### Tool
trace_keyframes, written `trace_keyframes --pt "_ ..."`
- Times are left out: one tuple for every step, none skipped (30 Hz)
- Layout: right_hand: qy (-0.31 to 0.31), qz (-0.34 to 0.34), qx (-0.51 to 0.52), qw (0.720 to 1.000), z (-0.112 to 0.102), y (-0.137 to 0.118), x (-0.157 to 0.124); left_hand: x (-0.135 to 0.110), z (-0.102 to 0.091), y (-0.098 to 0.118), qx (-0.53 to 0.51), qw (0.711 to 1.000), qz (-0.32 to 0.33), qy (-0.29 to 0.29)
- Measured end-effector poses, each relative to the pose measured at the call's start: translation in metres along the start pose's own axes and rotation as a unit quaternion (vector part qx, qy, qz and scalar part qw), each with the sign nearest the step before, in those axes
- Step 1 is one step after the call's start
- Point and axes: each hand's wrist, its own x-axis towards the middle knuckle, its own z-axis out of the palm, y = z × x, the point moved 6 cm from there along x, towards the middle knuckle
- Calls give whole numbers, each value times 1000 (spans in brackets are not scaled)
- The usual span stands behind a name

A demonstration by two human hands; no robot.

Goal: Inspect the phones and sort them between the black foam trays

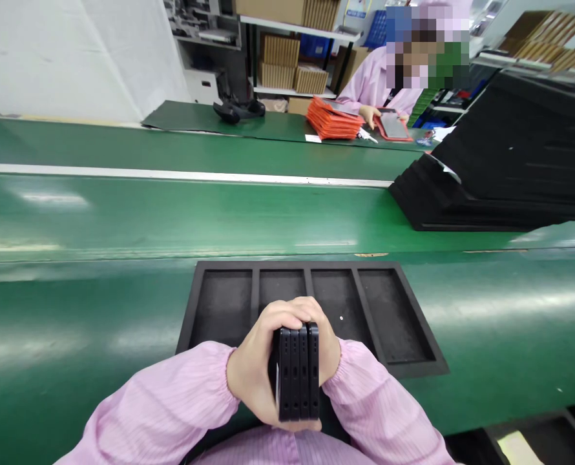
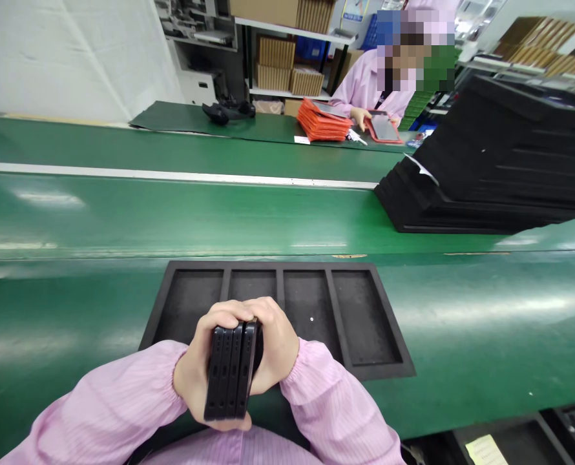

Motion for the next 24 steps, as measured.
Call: trace_keyframes --pt "-3 -11 4 1000 -1 -2 2 1 -1 0 12 1000 -4 -12" --pt "-7 -23 9 1000 -2 -5 5 1 -1 -1 29 999 -7 -28" --pt "-16 -27 14 999 -3 -7 7 2 -2 -1 48 998 -4 -45" --pt "-35 -20 19 999 -5 -8 10 2 -3 0 62 997 4 -56" --pt "-60 -10 28 998 -8 -8 11 1 -4 1 70 996 17 -60" --pt "-93 6 42 995 -12 -7 12 1 -6 3 72 995 32 -57" --pt "-132 27 65 989 -18 -5 11 0 -9 6 69 995 50 -49" --pt "-176 57 98 978 -24 -2 8 -1 -9 9 71 994 65 -48" --pt "-214 92 136 963 -32 3 5 -3 -8 11 83 992 74 -59" --pt "-236 137 172 946 -40 9 1 -6 -4 14 104 988 83 -83" --pt "-234 191 195 933 -49 17 -3 -9 1 18 129 980 101 -115" --pt "-207 250 205 923 -57 25 -7 -13 7 23 155 968 132 -146" --pt "-168 311 205 913 -62 34 -10 -18 13 29 180 953 175 -172" --pt "-133 367 206 897 -63 41 -14 -23 19 35 201 934 222 -192" --pt "-110 414 220 876 -58 44 -18 -28 24 40 214 915 268 -211" --pt "-103 449 255 850 -48 43 -20 -32 29 43 220 897 303 -234" --pt "-108 473 307 819 -34 40 -21 -35 34 44 220 882 321 -266" --pt "-119 490 364 783 -20 34 -20 -36 39 44 211 870 325 -305" --pt "-124 500 411 752 -8 27 -17 -36 44 43 196 857 323 -350" --pt "-120 507 440 731 0 22 -13 -36 48 41 178 844 319 -393" --pt "-109 512 450 724 5 18 -8 -35 51 39 160 830 314 -433" --pt "-96 514 445 727 5 16 -2 -34 54 37 140 816 305 -470" --pt "-84 512 431 739 4 14 3 -32 55 34 118 806 292 -501" --pt "-74 505 414 753 1 14 8 -30 56 31 95 801 274 -524"
